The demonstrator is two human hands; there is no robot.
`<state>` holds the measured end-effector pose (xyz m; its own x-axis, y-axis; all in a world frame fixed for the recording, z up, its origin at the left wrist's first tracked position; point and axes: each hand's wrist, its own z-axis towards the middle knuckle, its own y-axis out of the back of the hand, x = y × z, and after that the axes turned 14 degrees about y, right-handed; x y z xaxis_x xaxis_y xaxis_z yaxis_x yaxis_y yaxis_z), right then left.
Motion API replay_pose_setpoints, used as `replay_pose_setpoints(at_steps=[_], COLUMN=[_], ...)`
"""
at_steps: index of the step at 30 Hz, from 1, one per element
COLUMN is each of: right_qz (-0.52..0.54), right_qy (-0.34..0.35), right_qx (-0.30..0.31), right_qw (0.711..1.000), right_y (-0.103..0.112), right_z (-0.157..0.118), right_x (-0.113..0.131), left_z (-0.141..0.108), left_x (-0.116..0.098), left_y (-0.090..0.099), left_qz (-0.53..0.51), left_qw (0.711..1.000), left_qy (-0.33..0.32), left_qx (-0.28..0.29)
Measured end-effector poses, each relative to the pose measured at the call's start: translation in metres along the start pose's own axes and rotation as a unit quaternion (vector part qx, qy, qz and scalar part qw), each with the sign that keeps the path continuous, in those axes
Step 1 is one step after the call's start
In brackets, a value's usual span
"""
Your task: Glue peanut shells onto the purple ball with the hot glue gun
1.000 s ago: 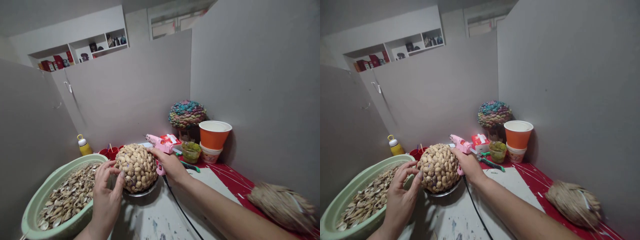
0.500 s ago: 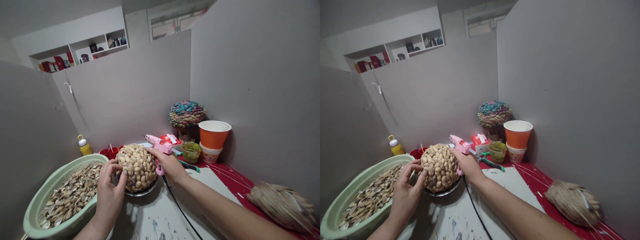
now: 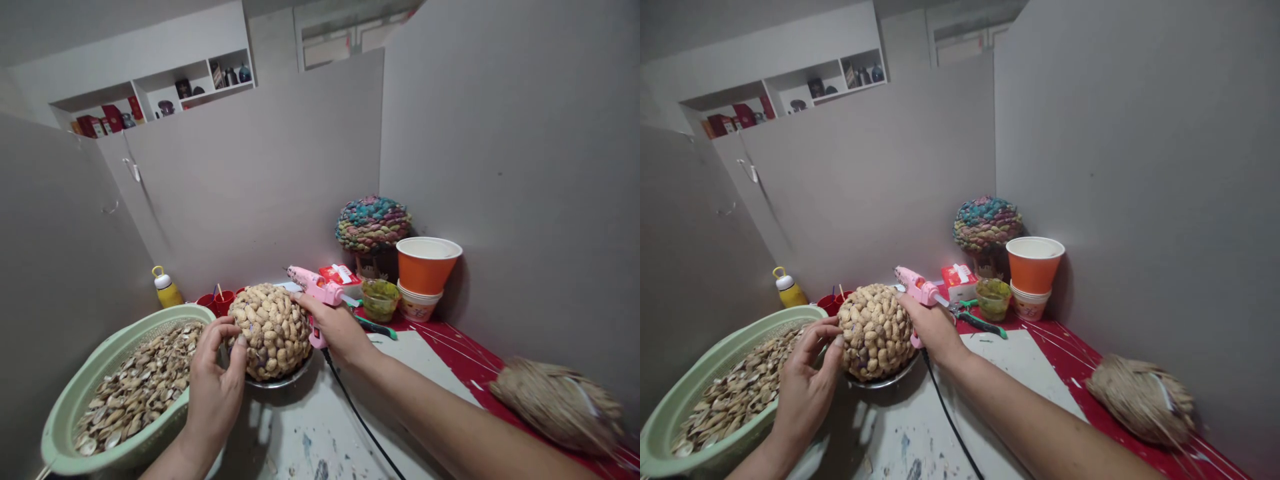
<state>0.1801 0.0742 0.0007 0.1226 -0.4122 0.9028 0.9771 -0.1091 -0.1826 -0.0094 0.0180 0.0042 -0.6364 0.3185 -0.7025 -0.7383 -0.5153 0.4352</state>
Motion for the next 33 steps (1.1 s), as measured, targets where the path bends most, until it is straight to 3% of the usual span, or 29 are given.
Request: replay_pose_setpoints(at_steps=[24, 33], right_qz=[-0.015, -0.02], right_qy=[-0.01, -0.004], right_qx=[-0.002, 0.002], right_qw=[1.0, 1.0], right_y=[0.0004, 0.0009], right_z=[-0.0018, -0.0024], right_x=[-0.001, -0.0015], left_z=[-0.0009, -0.0019], left_x=[0.0006, -0.0034], left_y=[-0.0037, -0.0012], left_qz=[-0.006, -0.066], left_qw=[1.0, 0.995], left_qy=[-0.001, 0.073], left_qx=[-0.013, 0.016])
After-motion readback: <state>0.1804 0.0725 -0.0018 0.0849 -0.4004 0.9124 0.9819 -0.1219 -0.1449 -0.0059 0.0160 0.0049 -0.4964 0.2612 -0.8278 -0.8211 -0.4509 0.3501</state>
